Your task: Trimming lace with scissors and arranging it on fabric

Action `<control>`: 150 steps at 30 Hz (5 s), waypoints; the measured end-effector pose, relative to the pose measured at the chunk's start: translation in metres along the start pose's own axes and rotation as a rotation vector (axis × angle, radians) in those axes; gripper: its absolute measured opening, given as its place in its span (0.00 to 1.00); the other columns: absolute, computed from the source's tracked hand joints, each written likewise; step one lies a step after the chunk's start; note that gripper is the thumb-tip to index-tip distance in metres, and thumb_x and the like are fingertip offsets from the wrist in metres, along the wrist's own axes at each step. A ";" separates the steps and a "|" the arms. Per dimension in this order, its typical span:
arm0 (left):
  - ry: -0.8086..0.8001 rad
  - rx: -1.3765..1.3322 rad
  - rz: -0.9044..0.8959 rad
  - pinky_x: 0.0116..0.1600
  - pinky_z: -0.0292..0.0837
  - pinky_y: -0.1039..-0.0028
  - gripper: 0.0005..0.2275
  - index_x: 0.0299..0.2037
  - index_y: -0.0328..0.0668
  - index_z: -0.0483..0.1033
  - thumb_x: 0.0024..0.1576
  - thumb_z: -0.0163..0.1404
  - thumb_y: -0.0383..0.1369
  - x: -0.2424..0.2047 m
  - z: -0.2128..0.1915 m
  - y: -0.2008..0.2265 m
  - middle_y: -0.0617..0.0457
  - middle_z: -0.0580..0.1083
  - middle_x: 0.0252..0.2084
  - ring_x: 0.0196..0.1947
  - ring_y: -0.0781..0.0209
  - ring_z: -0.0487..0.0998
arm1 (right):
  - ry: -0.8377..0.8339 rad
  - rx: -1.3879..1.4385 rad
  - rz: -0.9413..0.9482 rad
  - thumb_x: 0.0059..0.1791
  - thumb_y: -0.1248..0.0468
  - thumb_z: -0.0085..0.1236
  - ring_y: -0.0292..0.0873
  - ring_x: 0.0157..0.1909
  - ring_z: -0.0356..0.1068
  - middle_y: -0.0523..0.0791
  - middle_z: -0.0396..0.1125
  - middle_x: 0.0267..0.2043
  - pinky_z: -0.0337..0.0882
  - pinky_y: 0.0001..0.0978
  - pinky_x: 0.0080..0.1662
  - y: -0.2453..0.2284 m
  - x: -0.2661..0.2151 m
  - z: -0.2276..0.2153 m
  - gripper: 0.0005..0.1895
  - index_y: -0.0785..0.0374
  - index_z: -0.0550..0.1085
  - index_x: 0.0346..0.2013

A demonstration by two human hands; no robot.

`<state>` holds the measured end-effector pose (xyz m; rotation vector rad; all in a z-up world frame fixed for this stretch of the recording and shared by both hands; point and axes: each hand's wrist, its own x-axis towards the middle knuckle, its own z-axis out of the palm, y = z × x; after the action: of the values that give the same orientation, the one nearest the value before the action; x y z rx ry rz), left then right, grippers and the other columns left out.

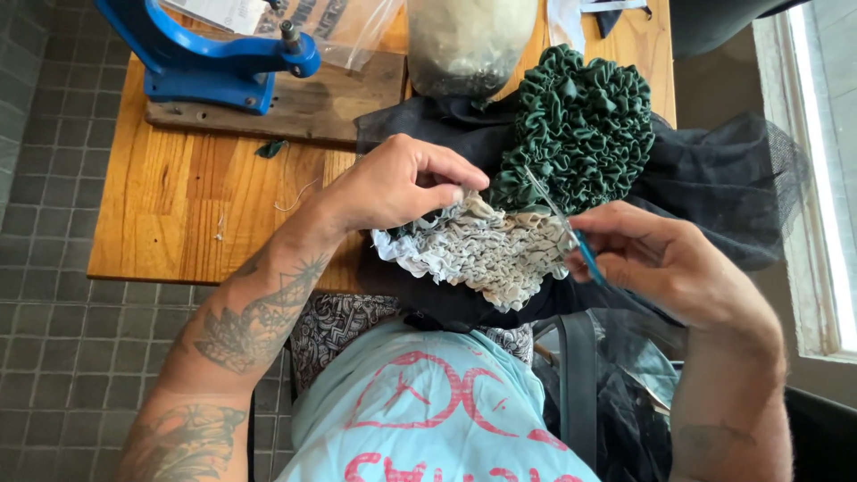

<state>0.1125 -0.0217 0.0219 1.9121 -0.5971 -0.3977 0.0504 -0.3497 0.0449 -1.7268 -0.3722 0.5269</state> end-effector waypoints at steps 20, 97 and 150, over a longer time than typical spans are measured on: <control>0.005 0.115 -0.177 0.42 0.72 0.75 0.04 0.40 0.56 0.81 0.59 0.55 0.32 -0.002 0.016 0.007 0.62 0.82 0.37 0.34 0.70 0.76 | -0.186 -0.459 0.350 0.45 0.69 0.64 0.36 0.39 0.72 0.40 0.74 0.46 0.70 0.27 0.41 -0.018 0.036 -0.025 0.23 0.55 0.81 0.56; -0.248 -0.366 0.173 0.33 0.68 0.91 0.24 0.56 0.51 0.79 0.47 0.68 0.26 0.005 0.013 0.010 0.58 0.76 0.58 0.25 0.81 0.66 | -0.950 0.006 0.063 0.51 0.72 0.57 0.43 0.35 0.76 0.53 0.66 0.47 0.80 0.36 0.40 -0.022 0.117 -0.056 0.21 0.74 0.71 0.59; 0.532 0.381 0.518 0.41 0.76 0.54 0.04 0.31 0.43 0.80 0.54 0.59 0.32 0.134 0.024 -0.017 0.45 0.75 0.28 0.34 0.39 0.80 | 0.795 -0.937 0.088 0.42 0.58 0.67 0.52 0.47 0.76 0.45 0.76 0.38 0.75 0.49 0.49 0.145 0.196 -0.174 0.19 0.52 0.79 0.47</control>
<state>0.2137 -0.1108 -0.0039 2.0068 -0.8073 0.5775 0.3035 -0.4249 -0.0964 -2.6776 0.0689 -0.3830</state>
